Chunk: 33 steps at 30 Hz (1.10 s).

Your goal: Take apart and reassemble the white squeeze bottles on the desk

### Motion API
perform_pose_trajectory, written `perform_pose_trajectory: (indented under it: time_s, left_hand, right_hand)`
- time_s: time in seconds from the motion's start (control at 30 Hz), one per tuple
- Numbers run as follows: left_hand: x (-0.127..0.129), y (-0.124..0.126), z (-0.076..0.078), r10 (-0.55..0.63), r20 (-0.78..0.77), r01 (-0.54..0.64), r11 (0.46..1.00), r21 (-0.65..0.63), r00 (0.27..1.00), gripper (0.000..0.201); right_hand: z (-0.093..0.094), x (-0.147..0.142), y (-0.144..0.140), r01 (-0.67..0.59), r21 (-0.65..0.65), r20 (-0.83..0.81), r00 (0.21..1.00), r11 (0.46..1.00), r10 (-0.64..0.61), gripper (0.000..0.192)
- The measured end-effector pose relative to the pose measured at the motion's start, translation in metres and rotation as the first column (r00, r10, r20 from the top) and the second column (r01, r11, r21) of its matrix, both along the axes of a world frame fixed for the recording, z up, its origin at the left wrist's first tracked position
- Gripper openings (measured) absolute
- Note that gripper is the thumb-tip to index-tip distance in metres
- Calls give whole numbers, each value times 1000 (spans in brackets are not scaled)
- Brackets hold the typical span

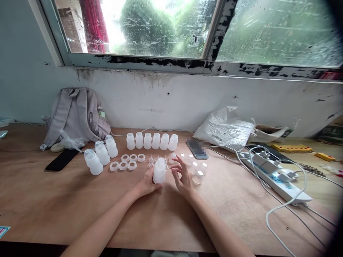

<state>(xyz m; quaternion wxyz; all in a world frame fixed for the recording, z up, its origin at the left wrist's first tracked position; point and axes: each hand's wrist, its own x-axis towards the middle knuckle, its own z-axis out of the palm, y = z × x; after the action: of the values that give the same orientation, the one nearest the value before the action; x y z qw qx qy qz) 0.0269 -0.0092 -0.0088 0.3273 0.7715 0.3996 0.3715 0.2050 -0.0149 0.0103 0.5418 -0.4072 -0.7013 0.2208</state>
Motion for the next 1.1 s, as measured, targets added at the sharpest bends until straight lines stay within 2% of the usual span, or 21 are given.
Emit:
perform_pose_trajectory:
  time_s: [0.17,0.27,0.37,0.43,0.6,0.7,0.83,0.93,1.03,1.1]
  left_hand:
    - [3,-1,-10,47,-8,-47,999,24,999,81]
    - [2,-5,-2,77,81,-82,995,54,994,79]
    - [1,-8,22,115,199,-139,984,109,973,60]
    - [1,-8,42,114,205,-146,978,149,972,51]
    - [-7,0,87,53,-29,-48,989,143,998,28]
    - [-25,13,106,153,-61,-142,979,148,986,29]
    - [-64,42,132,373,-128,-345,918,198,919,33]
    - [-95,66,149,460,-271,-425,887,178,846,36]
    - [-117,85,157,509,-393,-490,858,156,766,36]
    - [-124,93,155,550,-416,-530,830,175,724,36]
  right_hand:
    - [-1,2,7,88,-16,113,990,996,-86,39]
    - [-3,3,10,84,-48,103,992,995,-79,39]
    - [-7,4,13,62,-102,37,998,993,-59,37]
    - [-9,4,14,50,-136,1,999,989,-50,35]
    - [-8,6,16,42,-174,-12,999,984,-45,35]
    - [-6,6,16,41,-181,12,999,983,-40,33]
    - [-3,5,14,15,-184,71,997,983,-1,30]
    - [-2,3,12,-1,-168,116,993,986,21,28]
    - [-1,3,12,2,-144,140,990,990,18,26]
    - [-1,4,12,7,-141,140,990,990,13,26]
